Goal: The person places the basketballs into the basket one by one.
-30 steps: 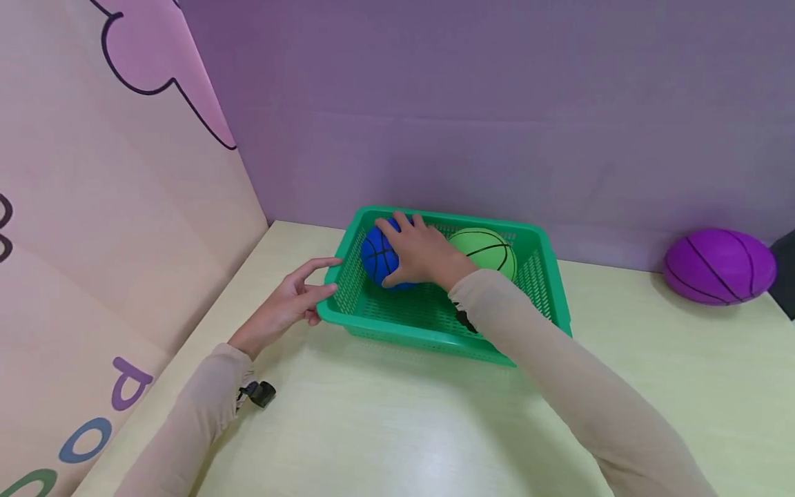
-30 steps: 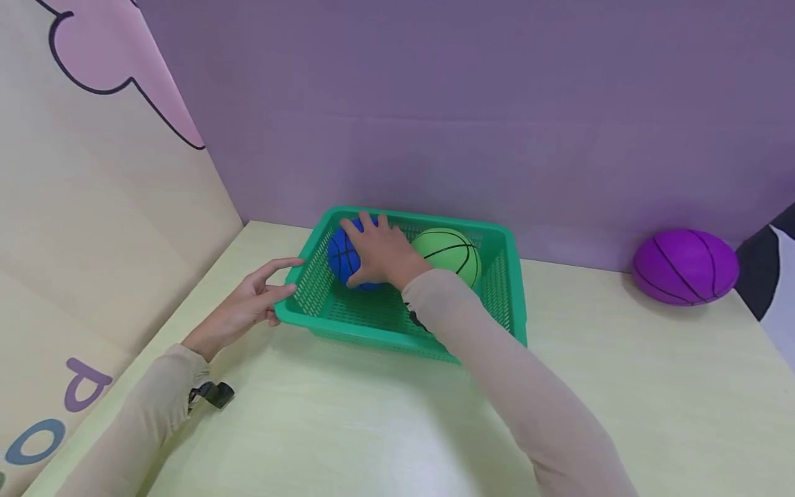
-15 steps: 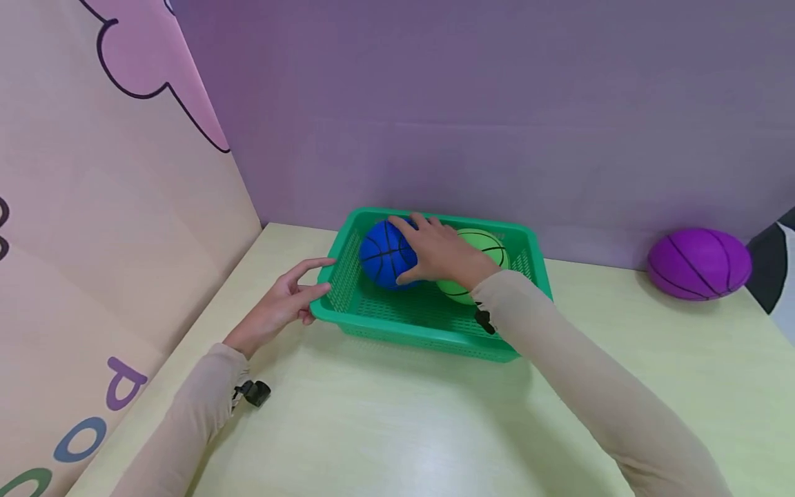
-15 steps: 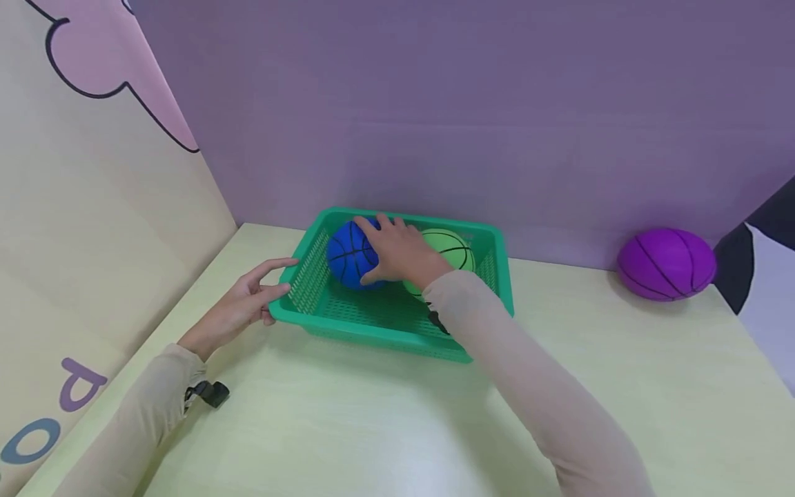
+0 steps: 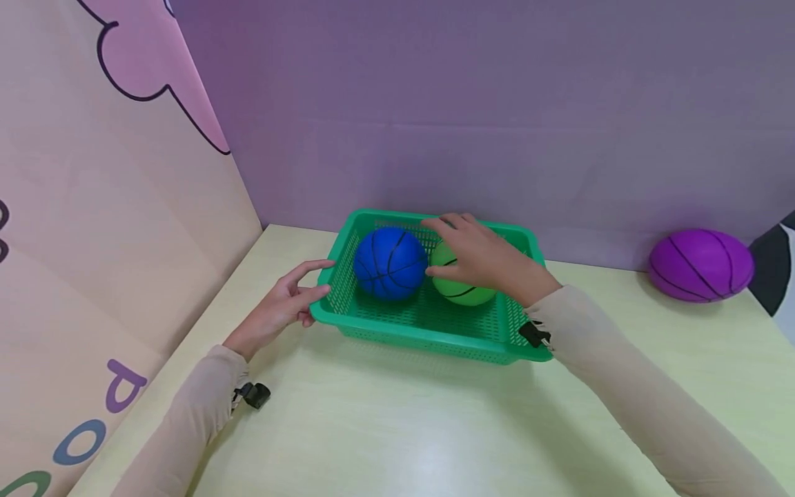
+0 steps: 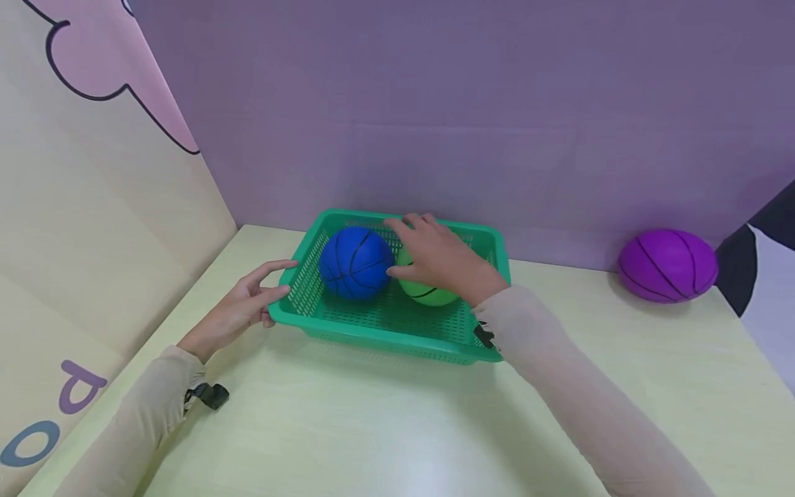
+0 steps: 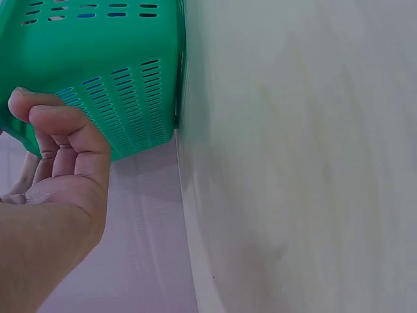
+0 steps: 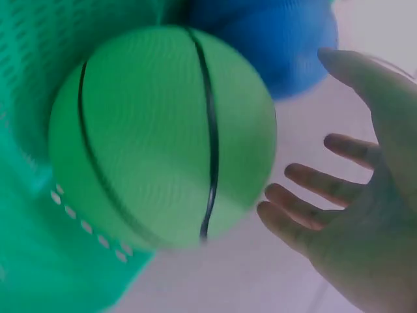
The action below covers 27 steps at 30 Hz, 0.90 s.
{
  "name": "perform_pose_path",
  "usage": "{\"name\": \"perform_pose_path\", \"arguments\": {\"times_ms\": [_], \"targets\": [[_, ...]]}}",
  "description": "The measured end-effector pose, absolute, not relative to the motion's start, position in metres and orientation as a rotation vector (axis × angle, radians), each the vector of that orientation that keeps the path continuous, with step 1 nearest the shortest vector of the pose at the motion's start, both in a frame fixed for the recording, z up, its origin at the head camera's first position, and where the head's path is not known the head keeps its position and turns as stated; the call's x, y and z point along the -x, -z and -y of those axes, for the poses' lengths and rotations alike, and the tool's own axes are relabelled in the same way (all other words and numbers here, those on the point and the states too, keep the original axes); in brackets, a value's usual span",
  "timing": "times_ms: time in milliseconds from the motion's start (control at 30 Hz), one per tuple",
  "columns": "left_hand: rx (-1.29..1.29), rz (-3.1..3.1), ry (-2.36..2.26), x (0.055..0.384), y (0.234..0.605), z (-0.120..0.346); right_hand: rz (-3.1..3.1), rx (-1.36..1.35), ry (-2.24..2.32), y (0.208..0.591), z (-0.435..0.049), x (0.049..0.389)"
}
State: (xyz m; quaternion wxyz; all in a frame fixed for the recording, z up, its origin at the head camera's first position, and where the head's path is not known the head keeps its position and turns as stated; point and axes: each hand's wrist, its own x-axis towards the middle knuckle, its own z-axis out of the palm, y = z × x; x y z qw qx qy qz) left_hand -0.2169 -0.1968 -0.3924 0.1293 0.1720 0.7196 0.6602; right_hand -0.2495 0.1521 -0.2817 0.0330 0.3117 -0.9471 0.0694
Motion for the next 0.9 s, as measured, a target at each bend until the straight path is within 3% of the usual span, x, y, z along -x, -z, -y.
{"name": "perform_pose_path", "arguments": {"times_ms": [367,900], "targets": [[-0.452,-2.157,-1.882,0.213,0.393,0.200,2.926,-0.845,-0.495,0.265,-0.195,0.233],[-0.441,-2.173,-1.886,0.210,0.394,0.208,2.831,-0.686,-0.899,0.284,-0.247,0.210]]}}
